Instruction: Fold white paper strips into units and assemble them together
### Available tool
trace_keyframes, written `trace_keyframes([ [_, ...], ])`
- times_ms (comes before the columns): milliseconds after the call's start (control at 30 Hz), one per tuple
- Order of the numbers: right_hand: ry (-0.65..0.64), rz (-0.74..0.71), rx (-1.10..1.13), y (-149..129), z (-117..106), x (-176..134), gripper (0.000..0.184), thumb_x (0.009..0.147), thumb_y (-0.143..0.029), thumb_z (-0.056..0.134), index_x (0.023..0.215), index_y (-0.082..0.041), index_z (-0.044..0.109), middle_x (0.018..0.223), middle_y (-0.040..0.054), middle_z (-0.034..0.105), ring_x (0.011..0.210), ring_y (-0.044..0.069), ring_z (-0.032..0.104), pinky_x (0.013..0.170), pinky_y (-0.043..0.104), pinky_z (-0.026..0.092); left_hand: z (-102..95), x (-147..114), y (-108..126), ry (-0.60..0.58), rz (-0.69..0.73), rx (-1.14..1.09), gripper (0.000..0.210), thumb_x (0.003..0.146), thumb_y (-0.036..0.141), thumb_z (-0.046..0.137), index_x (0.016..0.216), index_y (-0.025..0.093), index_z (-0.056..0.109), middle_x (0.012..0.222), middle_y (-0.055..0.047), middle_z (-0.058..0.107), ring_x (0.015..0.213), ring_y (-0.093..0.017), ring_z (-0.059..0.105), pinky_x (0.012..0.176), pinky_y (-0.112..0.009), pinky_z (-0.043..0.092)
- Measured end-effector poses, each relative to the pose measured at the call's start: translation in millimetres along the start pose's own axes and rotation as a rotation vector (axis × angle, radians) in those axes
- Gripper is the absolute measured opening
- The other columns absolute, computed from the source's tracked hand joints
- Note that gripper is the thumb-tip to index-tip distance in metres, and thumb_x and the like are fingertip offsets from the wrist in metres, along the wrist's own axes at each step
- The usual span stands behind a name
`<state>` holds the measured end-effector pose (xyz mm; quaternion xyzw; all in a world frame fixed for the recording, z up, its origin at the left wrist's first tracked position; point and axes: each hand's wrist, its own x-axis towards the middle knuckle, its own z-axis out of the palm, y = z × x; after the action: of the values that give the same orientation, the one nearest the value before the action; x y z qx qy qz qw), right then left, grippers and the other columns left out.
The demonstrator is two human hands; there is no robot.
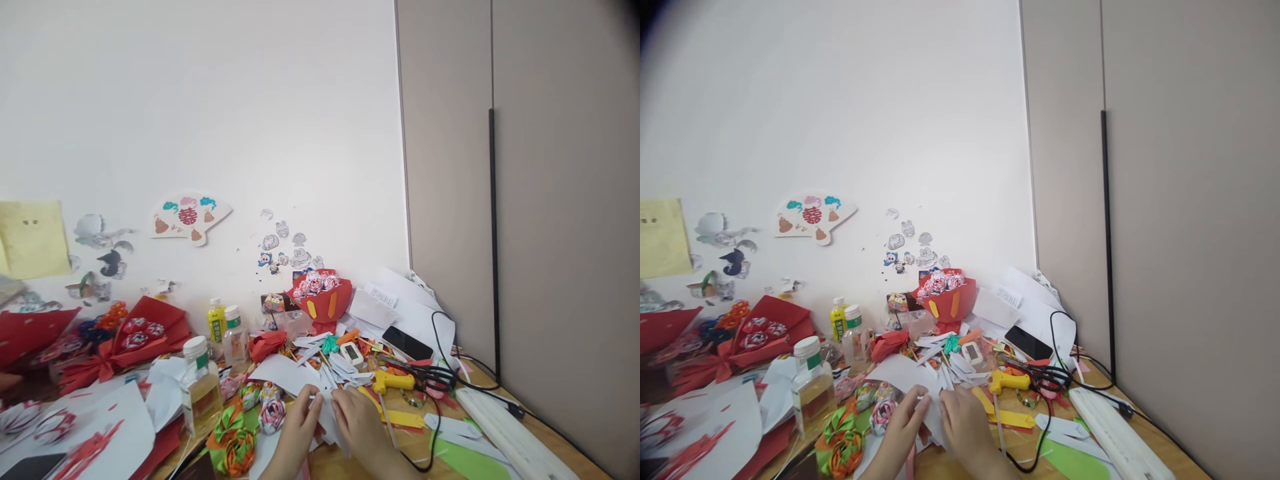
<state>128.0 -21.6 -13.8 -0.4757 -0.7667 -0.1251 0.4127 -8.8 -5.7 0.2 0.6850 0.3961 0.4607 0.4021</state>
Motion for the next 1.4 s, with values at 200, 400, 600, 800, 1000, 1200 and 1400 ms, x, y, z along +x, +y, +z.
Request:
trace_keyframes([
  [200,-0.012,0.020,-0.033,-1.0,-1.9,1.5,0.014,0.082,-0.016,0.037,0.073,-0.019,0.047,0.067,0.0011,0.054,0.063,0.015,0.048,0.055,0.024,0.025,0.9,5.1,-10.1,-0.042,-0.047,-0.031,0.035,0.072,0.052,0.042,0.058,0.020,0.037,0.039,0.008,0.042,0.033,-0.009,0.044,0.035,-0.018,0.032],
  [400,-0.020,0.056,-0.041,1.0,-1.4,2.5,0.014,0.081,-0.015,0.039,0.072,-0.018,0.049,0.065,0.0011,0.056,0.061,0.014,0.049,0.054,0.023,0.025,3.4,3.1,-7.9,-0.077,-0.082,-0.061,0.039,0.068,0.057,0.043,0.057,0.020,0.038,0.036,0.007,0.046,0.033,-0.009,0.045,0.036,-0.018,0.031],
  [600,-0.065,-0.045,-0.013,3.4,0.4,1.8,0.015,0.080,-0.013,0.042,0.083,-0.021,0.053,0.071,0.0004,0.058,0.067,0.015,0.050,0.057,0.024,0.027,3.2,4.8,-5.3,-0.074,-0.252,-0.160,0.051,0.061,0.069,0.037,0.065,0.019,0.045,0.034,0.004,0.051,0.030,-0.012,0.047,0.034,-0.021,0.033],
  [800,-0.072,-0.031,0.003,3.8,-1.4,3.0,0.022,0.080,-0.011,0.041,0.093,-0.023,0.053,0.074,0.0009,0.060,0.068,0.016,0.051,0.058,0.024,0.029,2.5,7.1,-8.9,-0.129,-0.267,-0.158,0.052,0.055,0.070,0.042,0.062,0.019,0.044,0.034,0.005,0.051,0.029,-0.011,0.046,0.032,-0.020,0.030],
  [1000,-0.087,-0.015,0.082,0.2,-6.7,3.0,0.017,0.084,-0.019,0.038,0.092,-0.023,0.053,0.079,0.0011,0.060,0.073,0.016,0.051,0.063,0.024,0.030,3.0,8.5,-9.4,-0.112,-0.214,-0.083,0.048,0.059,0.067,0.042,0.060,0.019,0.041,0.034,0.006,0.048,0.028,-0.010,0.043,0.033,-0.019,0.029],
  [1200,-0.096,0.117,0.181,1.1,-5.7,3.8,0.026,0.086,-0.025,0.034,0.072,-0.018,0.055,0.070,0.0010,0.059,0.070,0.014,0.048,0.062,0.023,0.030,1.1,6.8,-9.5,-0.111,-0.105,0.046,0.042,0.068,0.060,0.040,0.058,0.019,0.041,0.037,0.006,0.046,0.032,-0.009,0.043,0.036,-0.020,0.030],
  [1400,-0.117,0.191,0.250,1.0,-5.9,3.9,0.024,0.085,-0.025,0.038,0.072,-0.018,0.056,0.070,0.0003,0.059,0.069,0.013,0.049,0.060,0.021,0.031,-1.9,4.6,-5.5,-0.078,-0.029,0.086,0.034,0.073,0.051,0.042,0.064,0.018,0.046,0.047,0.006,0.046,0.039,-0.009,0.045,0.040,-0.019,0.034],
])
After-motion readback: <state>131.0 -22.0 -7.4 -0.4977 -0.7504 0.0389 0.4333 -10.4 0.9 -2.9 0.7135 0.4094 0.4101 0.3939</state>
